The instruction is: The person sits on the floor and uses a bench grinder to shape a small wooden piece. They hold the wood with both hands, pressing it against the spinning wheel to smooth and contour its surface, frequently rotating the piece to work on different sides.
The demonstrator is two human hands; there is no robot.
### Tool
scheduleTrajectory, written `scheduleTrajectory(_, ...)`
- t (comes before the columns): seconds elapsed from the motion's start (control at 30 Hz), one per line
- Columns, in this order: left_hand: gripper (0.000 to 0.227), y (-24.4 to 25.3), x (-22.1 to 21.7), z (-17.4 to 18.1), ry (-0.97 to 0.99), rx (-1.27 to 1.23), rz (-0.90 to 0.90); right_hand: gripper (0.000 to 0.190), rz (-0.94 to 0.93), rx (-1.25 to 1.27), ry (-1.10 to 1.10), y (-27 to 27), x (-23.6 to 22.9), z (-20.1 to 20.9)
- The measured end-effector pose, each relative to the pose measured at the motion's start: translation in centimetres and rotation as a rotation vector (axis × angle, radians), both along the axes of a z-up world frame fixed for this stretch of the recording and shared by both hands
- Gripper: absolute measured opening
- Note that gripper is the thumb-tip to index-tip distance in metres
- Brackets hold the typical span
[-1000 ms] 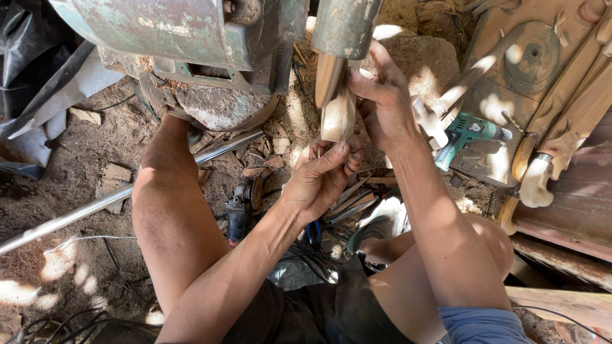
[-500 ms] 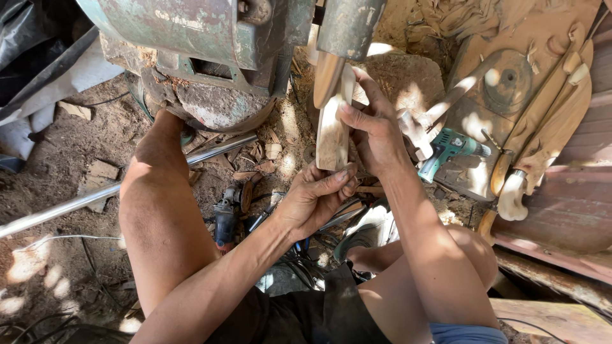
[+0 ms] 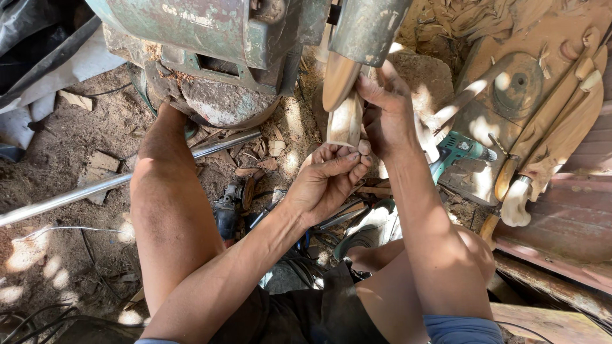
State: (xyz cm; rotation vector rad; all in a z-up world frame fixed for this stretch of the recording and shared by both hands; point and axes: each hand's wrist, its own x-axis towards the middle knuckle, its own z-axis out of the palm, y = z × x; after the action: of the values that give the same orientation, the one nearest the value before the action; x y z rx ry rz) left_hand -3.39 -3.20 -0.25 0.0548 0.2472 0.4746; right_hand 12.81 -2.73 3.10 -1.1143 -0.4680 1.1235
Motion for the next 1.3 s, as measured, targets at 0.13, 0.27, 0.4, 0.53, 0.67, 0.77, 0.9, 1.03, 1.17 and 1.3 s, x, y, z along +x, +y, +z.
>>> scheduleTrajectory(0.13, 0.006, 0.5, 0.6, -0.1, -0.054, -0.044, 0.016, 0.043, -0.041, -0.026, -0.033, 0.6, 0.6, -0.4)
scheduleTrajectory(0.27, 0.007, 1.1, 1.2, 0.1, -0.085, -0.038, 0.035, 0.044, -0.070, -0.110, -0.076, 1.1, 1.3, -1.1)
scheduleTrajectory(0.4, 0.011, 1.9, 1.7, 0.5, -0.153, -0.035, 0.033, 0.047, -0.093, -0.104, -0.108, 1.8, 2.1, -2.2)
scheduleTrajectory(0.53, 0.012, 2.5, 2.2, 0.5, -0.139, -0.025, 0.051, 0.045, -0.106, -0.056, -0.010, 2.3, 3.1, -3.2)
scheduleTrajectory(0.67, 0.012, 2.8, 2.6, 0.1, -0.050, -0.032, 0.060, 0.040, -0.147, -0.054, 0.013, 2.6, 3.6, -3.9)
scheduleTrajectory(0.77, 0.012, 3.1, 2.9, -0.2, -0.021, -0.039, 0.059, 0.035, -0.163, -0.048, 0.042, 2.6, 3.9, -4.3)
scheduleTrajectory(0.9, 0.013, 3.1, 3.0, -0.5, -0.018, -0.049, 0.063, 0.031, -0.163, -0.065, 0.084, 2.7, 3.9, -4.5)
scheduleTrajectory(1.03, 0.011, 3.1, 3.2, -0.6, -0.034, -0.055, 0.069, 0.027, -0.170, -0.053, 0.062, 2.7, 3.2, -3.5)
scheduleTrajectory(1.17, 0.012, 3.2, 3.2, -0.4, -0.031, -0.057, 0.063, 0.025, -0.203, -0.176, 0.025, 2.8, 2.4, -2.1)
scheduleTrajectory(1.3, 0.015, 3.3, 3.0, -0.1, -0.001, -0.057, 0.055, 0.028, -0.225, -0.213, 0.013, 2.8, 2.1, -2.2)
